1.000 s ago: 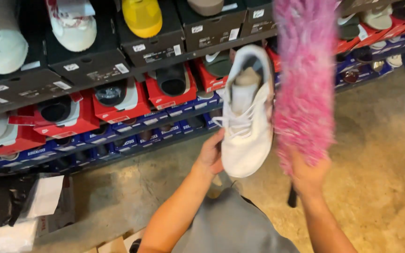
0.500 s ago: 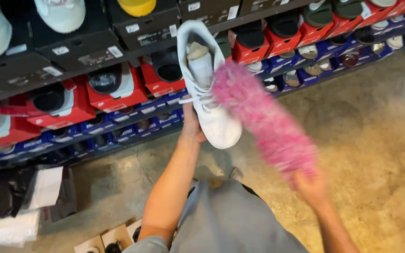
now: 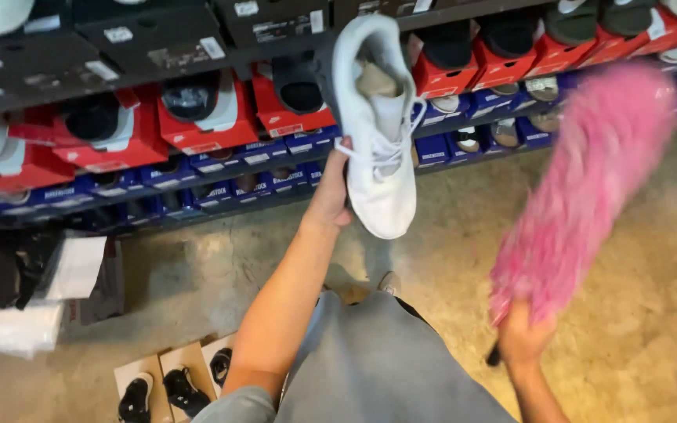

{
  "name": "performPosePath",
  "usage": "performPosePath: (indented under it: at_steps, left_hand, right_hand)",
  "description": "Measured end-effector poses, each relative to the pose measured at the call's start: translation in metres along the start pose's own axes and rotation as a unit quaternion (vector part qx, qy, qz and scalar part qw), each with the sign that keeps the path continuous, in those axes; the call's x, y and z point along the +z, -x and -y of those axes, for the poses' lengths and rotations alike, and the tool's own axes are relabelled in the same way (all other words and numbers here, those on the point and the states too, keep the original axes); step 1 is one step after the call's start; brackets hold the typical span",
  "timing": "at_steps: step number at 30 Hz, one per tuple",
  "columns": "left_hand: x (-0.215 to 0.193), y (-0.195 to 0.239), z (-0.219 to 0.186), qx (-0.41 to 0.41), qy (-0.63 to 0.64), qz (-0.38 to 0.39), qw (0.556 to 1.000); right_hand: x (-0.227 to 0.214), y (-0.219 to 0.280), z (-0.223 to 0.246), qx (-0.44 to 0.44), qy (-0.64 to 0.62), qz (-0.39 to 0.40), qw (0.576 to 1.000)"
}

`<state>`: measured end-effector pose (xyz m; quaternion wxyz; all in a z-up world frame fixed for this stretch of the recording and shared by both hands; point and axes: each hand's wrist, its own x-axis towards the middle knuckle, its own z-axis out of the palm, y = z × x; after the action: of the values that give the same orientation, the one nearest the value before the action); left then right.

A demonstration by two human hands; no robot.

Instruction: Dusting shoes and shoeboxes on shelves using a feather duster and adjusting laces.

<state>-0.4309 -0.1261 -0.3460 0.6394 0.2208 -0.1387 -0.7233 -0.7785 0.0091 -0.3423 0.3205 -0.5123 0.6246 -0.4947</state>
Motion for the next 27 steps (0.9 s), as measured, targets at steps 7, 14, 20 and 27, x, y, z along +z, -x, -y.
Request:
performPosePath:
  at_steps: [7,14,20,27]
  left_hand:
    - [0.025,0.016,-0.011,0.005,-0.033,-0.027,0.999]
    - [0.018,0.025,-0.004,0.046,-0.086,-0.068,0.993]
    - [0.004,0.034,0.003,0.039,-0.096,-0.086,0.991]
    - [-0.027,0.027,0.03,0.025,0.019,-0.035,0.999]
  right_hand:
    - [-0.01,-0.008,-0.07,0.001,0.057,0.129,0.99]
    - [-0.018,-0.04,-0.063,-0.273,0.31,0.181,0.893]
    - [-0.012,-0.069,0.019,-0.056,-0.142,-0.028,0.988]
    - [0.026,-0.04,0.033,-0.391,0.145,0.094,0.904]
